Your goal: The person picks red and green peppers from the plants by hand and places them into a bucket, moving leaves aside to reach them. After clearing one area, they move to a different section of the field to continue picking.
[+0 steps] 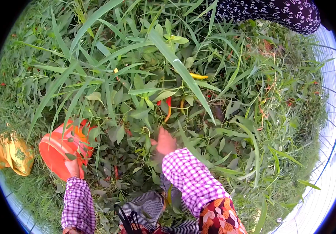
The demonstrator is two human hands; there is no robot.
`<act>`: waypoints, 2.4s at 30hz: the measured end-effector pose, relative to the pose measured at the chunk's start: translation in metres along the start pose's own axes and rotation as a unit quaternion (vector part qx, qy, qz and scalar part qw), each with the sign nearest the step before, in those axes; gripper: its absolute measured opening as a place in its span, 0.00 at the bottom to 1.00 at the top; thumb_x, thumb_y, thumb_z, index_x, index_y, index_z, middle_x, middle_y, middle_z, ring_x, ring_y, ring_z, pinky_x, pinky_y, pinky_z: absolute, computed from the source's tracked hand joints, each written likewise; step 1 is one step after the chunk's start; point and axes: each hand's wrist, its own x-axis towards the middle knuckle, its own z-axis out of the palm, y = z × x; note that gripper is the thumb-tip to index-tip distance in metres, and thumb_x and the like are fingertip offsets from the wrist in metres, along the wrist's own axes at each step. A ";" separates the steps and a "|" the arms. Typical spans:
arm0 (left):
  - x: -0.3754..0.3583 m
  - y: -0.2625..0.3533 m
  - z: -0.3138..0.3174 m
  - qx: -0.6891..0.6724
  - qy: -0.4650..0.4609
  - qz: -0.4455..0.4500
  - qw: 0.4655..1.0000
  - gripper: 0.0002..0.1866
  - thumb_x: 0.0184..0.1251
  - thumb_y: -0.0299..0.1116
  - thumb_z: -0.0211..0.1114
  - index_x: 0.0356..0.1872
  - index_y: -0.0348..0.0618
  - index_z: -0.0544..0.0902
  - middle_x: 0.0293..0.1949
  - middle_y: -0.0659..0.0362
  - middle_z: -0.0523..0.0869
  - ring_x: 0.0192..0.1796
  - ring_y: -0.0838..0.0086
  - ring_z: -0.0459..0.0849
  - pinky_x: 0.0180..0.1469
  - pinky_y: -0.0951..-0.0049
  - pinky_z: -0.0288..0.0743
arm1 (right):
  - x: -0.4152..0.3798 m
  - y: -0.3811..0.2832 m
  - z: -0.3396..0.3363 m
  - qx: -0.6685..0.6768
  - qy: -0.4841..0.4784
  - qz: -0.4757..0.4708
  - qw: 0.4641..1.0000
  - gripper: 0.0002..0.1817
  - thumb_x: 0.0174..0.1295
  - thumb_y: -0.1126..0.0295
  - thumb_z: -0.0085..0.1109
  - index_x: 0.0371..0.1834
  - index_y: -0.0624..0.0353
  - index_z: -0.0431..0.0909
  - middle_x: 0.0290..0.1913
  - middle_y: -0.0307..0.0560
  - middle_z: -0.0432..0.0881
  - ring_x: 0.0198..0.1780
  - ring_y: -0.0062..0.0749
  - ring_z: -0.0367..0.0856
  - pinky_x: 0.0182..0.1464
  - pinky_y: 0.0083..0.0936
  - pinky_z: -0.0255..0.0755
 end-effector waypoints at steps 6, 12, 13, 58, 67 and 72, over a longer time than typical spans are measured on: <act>0.005 -0.005 0.000 0.022 0.013 0.007 1.000 0.12 0.61 0.32 0.69 0.26 0.33 0.79 0.21 0.62 0.79 0.23 0.77 0.72 0.27 0.69 0.67 | 0.003 0.021 0.000 0.063 0.008 -0.034 0.997 0.49 0.55 0.47 0.62 0.71 0.69 0.51 0.66 0.61 0.66 0.65 0.49 0.68 0.64 0.39 0.66; 0.004 -0.003 0.004 -0.005 0.019 0.020 1.000 0.12 0.62 0.31 0.67 0.25 0.33 0.78 0.19 0.64 0.77 0.22 0.78 0.70 0.25 0.69 0.65 | -0.001 0.006 -0.008 0.000 0.001 -0.012 1.000 0.48 0.53 0.46 0.63 0.68 0.71 0.56 0.60 0.59 0.71 0.60 0.51 0.71 0.60 0.41 0.67; 0.003 -0.003 0.005 -0.018 0.016 0.022 0.999 0.12 0.62 0.31 0.67 0.25 0.33 0.78 0.19 0.64 0.77 0.22 0.78 0.70 0.25 0.69 0.65 | 0.011 0.024 0.016 0.040 0.023 -0.059 0.997 0.46 0.55 0.49 0.63 0.68 0.71 0.56 0.59 0.60 0.72 0.58 0.50 0.72 0.58 0.44 0.68; -0.129 0.137 0.295 0.358 -0.529 0.359 0.681 0.11 0.56 0.29 0.64 0.41 0.43 0.82 0.42 0.50 0.82 0.45 0.52 0.82 0.46 0.57 0.75 | 0.083 0.008 -0.048 -0.087 0.235 -0.131 0.959 0.08 0.45 0.68 0.58 0.30 0.50 0.82 0.43 0.44 0.78 0.52 0.38 0.73 0.53 0.41 0.67; -0.131 0.146 0.297 0.416 -0.537 0.309 0.666 0.15 0.55 0.35 0.65 0.45 0.46 0.83 0.47 0.49 0.83 0.49 0.52 0.81 0.51 0.57 0.74 | 0.124 0.022 -0.020 -0.128 0.302 -0.242 0.913 0.07 0.39 0.67 0.58 0.20 0.53 0.86 0.50 0.46 0.81 0.58 0.40 0.72 0.57 0.40 0.65; -0.131 0.155 0.297 0.365 -0.515 0.254 0.733 0.10 0.56 0.26 0.59 0.39 0.42 0.82 0.41 0.50 0.84 0.44 0.52 0.83 0.45 0.57 0.76 | 0.117 0.022 -0.039 -0.119 0.326 -0.331 0.878 0.06 0.32 0.65 0.57 0.12 0.51 0.82 0.44 0.42 0.82 0.52 0.38 0.73 0.54 0.37 0.64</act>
